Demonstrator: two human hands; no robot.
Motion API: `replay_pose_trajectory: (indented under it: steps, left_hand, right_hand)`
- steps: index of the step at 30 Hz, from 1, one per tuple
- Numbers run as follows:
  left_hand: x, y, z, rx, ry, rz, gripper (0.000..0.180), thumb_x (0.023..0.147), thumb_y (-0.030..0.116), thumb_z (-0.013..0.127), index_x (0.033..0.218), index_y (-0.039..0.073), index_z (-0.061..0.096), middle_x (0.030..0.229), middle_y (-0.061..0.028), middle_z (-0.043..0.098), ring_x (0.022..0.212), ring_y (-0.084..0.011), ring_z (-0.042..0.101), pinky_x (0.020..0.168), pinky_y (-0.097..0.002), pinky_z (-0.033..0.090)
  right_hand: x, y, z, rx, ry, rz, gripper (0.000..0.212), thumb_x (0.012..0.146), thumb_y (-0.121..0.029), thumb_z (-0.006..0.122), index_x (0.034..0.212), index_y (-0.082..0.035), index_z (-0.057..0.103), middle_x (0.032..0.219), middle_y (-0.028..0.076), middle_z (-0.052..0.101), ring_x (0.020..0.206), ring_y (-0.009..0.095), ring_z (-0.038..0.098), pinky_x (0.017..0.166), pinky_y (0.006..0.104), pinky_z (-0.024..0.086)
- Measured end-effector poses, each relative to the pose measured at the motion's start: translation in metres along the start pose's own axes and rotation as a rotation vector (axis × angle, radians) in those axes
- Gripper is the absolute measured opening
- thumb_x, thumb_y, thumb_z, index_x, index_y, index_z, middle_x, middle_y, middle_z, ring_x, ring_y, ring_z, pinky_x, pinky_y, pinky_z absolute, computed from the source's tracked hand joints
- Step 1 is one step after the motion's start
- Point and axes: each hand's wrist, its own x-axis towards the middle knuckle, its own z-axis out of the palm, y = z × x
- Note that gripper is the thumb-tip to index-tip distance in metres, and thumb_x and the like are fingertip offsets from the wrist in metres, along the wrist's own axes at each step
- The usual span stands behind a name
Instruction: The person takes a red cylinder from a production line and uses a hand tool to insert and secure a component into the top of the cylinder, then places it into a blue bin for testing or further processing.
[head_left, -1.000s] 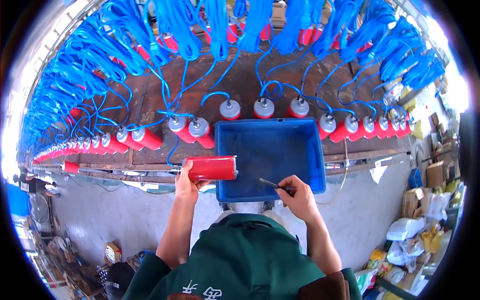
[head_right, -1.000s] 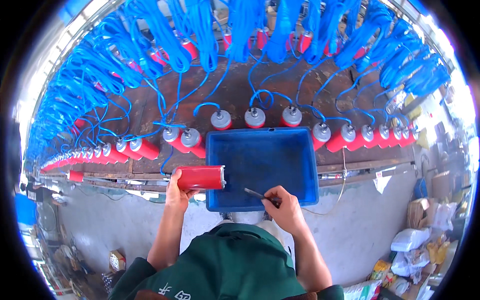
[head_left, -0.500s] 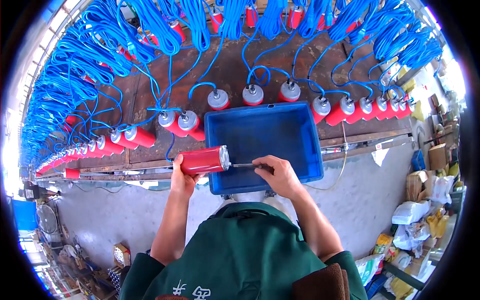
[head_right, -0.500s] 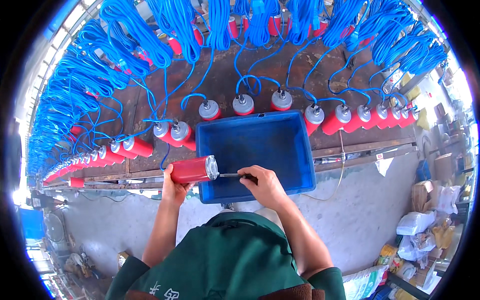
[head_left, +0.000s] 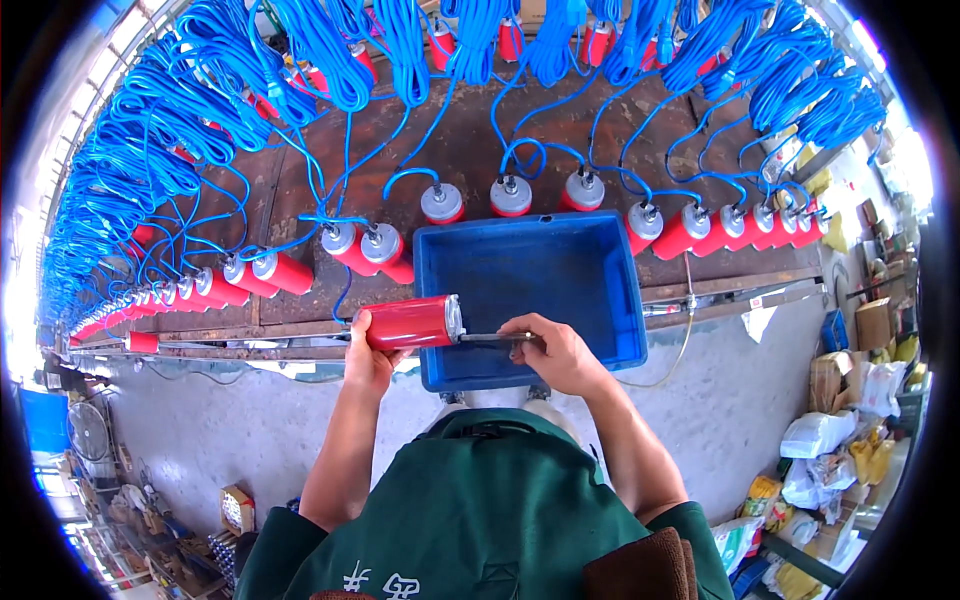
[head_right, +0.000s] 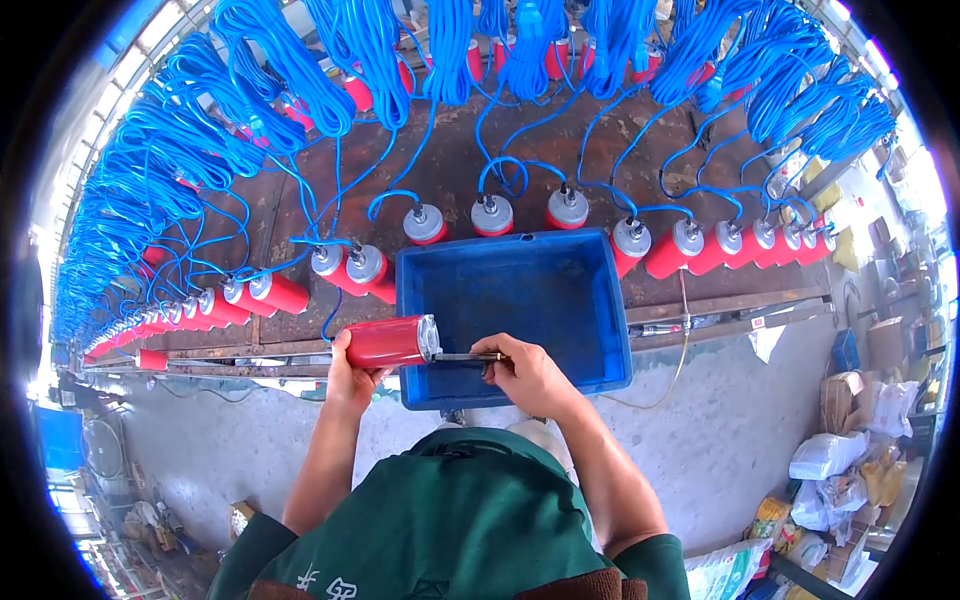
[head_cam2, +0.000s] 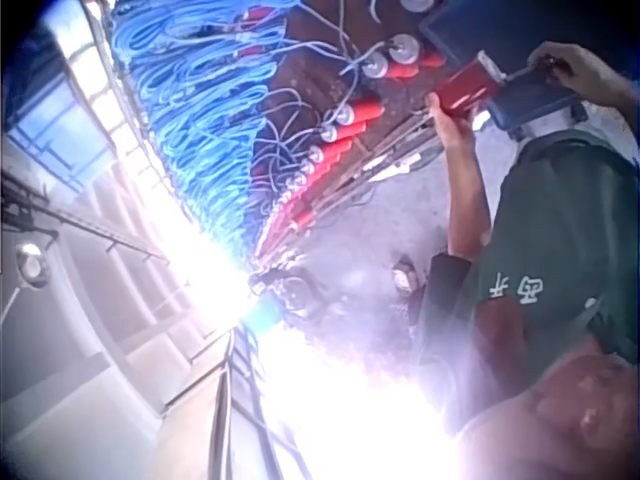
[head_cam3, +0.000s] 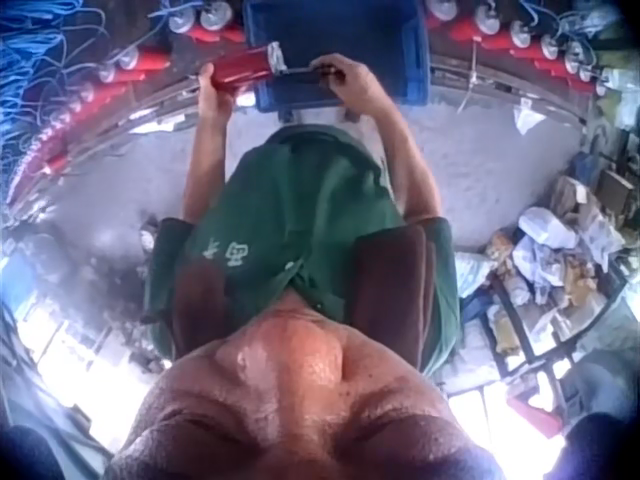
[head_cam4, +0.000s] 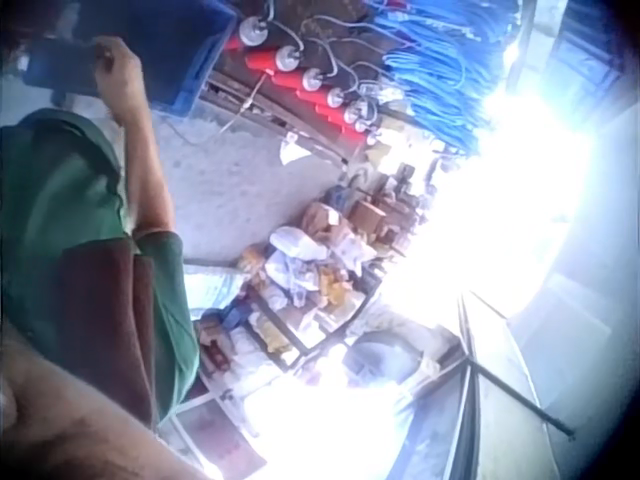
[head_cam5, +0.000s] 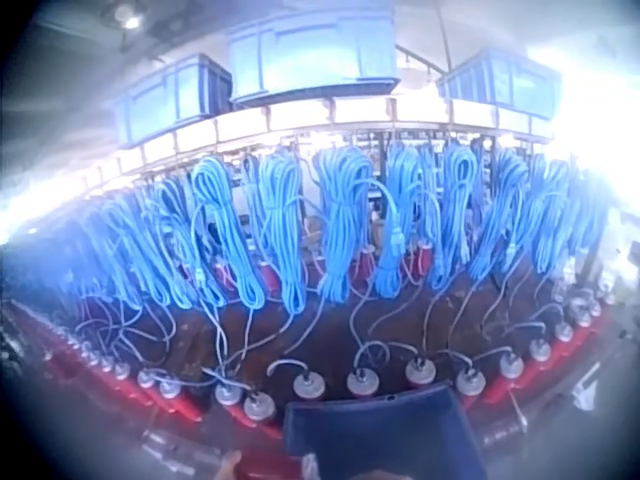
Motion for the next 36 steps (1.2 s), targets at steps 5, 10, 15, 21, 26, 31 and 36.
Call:
replay_pose_trajectory:
  steps: [5,10,15,21,26,31,36]
  left_hand:
    - [-0.002,0.001,0.006,0.000,-0.005,0.023,0.057,0.109,0.054,0.057,0.139,0.004,0.059,0.129,-0.0183,0.075,0.114,-0.0318,0.077,0.093,-0.0446,0.067]
    - [-0.004,0.000,0.008,-0.001,0.011,0.039,0.058,0.109,0.054,0.057,0.139,0.004,0.059,0.128,-0.0183,0.075,0.112,-0.0316,0.077,0.090,-0.0436,0.068]
    - [-0.002,-0.001,0.003,-0.002,-0.011,0.047,0.060,0.108,0.055,0.059,0.139,0.003,0.059,0.127,-0.0184,0.075,0.111,-0.0318,0.077,0.088,-0.0434,0.068]
    - [-0.002,-0.001,0.005,0.008,-0.004,0.043,0.061,0.106,0.056,0.062,0.137,0.004,0.061,0.127,-0.0177,0.075,0.110,-0.0315,0.078,0.087,-0.0431,0.068]
    - [-0.001,-0.003,0.001,0.024,-0.012,0.065,0.061,0.105,0.056,0.062,0.136,0.003,0.061,0.126,-0.0176,0.075,0.109,-0.0320,0.078,0.086,-0.0430,0.069]
    - [-0.004,-0.002,0.007,0.037,0.004,0.050,0.061,0.107,0.057,0.058,0.142,0.007,0.056,0.131,-0.0182,0.074,0.116,-0.0325,0.076,0.092,-0.0444,0.067]
    - [-0.003,-0.003,0.005,0.042,0.012,0.047,0.060,0.108,0.056,0.057,0.142,0.007,0.055,0.131,-0.0179,0.073,0.117,-0.0325,0.075,0.092,-0.0447,0.066]
  right_hand:
    - [0.001,0.015,-0.001,0.302,0.001,0.156,0.016,0.107,0.001,0.056,0.121,0.003,0.064,0.110,0.015,0.077,0.085,0.018,0.076,0.074,0.0318,0.062]
    - [0.001,0.009,-0.004,0.245,0.032,0.298,0.017,0.111,-0.014,0.059,0.113,0.002,0.065,0.100,0.013,0.079,0.071,0.016,0.073,0.057,0.0285,0.054]
    - [0.005,0.019,0.000,0.083,0.044,0.360,0.042,0.114,-0.038,0.057,0.098,0.000,0.067,0.084,0.011,0.075,0.065,0.015,0.068,0.056,0.0317,0.051]
    - [0.004,0.037,0.013,0.002,0.138,0.299,0.059,0.115,-0.051,0.049,0.085,-0.002,0.063,0.066,0.008,0.063,0.057,0.016,0.060,0.057,0.0347,0.049]
    - [0.001,0.035,0.009,0.095,0.131,0.275,0.065,0.116,-0.054,0.045,0.078,-0.002,0.061,0.060,0.005,0.057,0.055,0.016,0.054,0.058,0.0333,0.047]
    - [0.007,0.031,0.000,0.075,-0.026,0.579,0.056,0.116,-0.049,0.047,0.085,-0.004,0.062,0.077,0.007,0.063,0.072,0.015,0.061,0.062,0.0322,0.048]
    - [0.001,0.024,0.006,0.047,0.085,0.289,0.054,0.116,-0.045,0.047,0.083,-0.004,0.061,0.075,0.006,0.064,0.071,0.014,0.062,0.061,0.0309,0.049]
